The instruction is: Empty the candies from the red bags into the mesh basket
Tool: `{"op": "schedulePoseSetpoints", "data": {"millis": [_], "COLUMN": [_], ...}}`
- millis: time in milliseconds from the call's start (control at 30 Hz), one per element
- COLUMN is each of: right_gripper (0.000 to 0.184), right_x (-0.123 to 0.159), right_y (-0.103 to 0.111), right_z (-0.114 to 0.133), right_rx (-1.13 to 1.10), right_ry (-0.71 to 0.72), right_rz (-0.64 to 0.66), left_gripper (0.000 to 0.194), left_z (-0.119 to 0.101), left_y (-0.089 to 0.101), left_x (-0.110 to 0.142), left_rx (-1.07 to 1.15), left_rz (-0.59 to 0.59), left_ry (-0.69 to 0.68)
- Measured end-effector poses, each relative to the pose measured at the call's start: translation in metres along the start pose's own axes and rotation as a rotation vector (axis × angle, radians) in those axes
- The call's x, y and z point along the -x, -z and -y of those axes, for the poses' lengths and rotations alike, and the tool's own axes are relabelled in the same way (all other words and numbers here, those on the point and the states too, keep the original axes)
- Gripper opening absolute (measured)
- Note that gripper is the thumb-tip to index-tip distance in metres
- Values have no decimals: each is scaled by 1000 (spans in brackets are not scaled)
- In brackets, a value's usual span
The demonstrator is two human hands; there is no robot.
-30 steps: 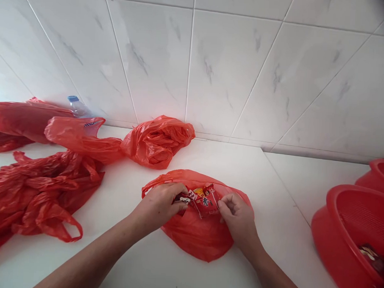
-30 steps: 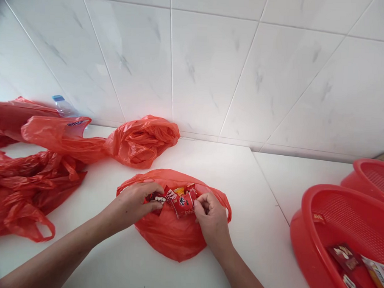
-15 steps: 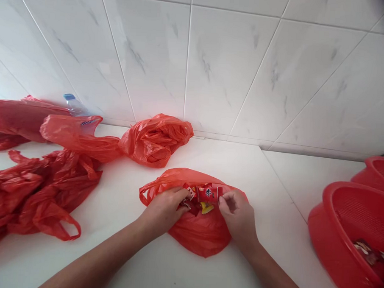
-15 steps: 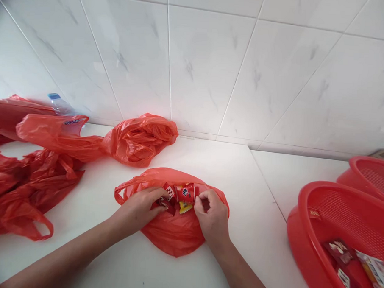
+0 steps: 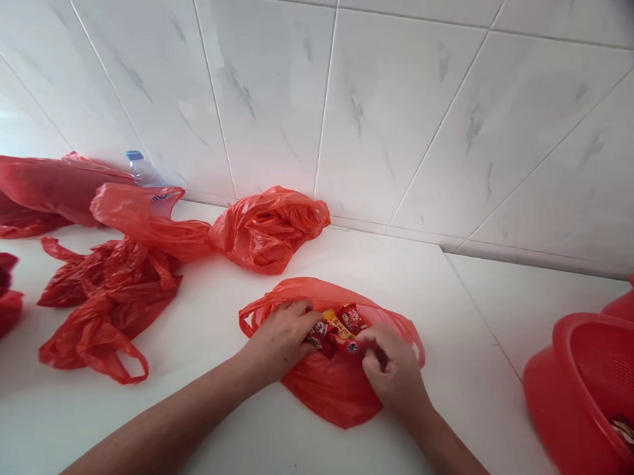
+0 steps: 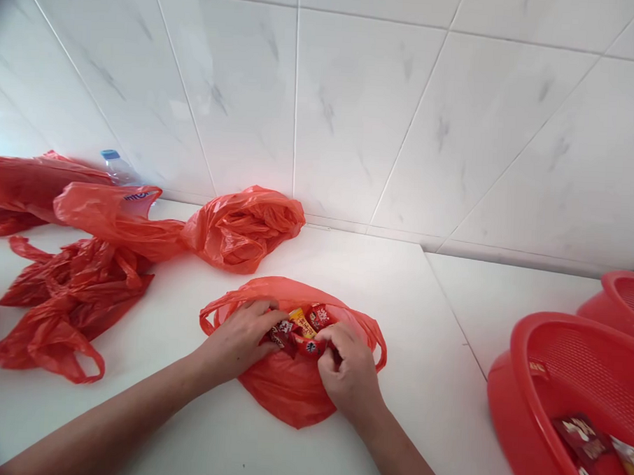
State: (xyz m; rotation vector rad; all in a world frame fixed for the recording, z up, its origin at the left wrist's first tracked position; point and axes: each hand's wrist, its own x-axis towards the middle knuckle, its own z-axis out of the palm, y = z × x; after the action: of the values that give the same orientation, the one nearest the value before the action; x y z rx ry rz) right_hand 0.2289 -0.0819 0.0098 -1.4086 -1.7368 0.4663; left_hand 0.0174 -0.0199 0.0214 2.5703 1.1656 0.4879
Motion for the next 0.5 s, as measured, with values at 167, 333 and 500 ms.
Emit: {"op": "schedulePoseSetpoints", "data": {"millis": [167,333,500], "right_gripper": [14,10,12], "right_x": [0,2,3], "right_y": [-3,-8,-13], "right_z": [2,9,10], "right_rx": [-23,-15,3], "right_ry": [-194,-147,-8], "right_rz": [-274,-246,-92], "left_gripper": [28,36,23], "left_z": [-4,-6,-4], "left_y": [4,4,7], "left_x": [-1,-1,1], "left_rx": [115,148,135], "left_rz": [27,68,53], "left_ry": [-56,-134,-131]}}
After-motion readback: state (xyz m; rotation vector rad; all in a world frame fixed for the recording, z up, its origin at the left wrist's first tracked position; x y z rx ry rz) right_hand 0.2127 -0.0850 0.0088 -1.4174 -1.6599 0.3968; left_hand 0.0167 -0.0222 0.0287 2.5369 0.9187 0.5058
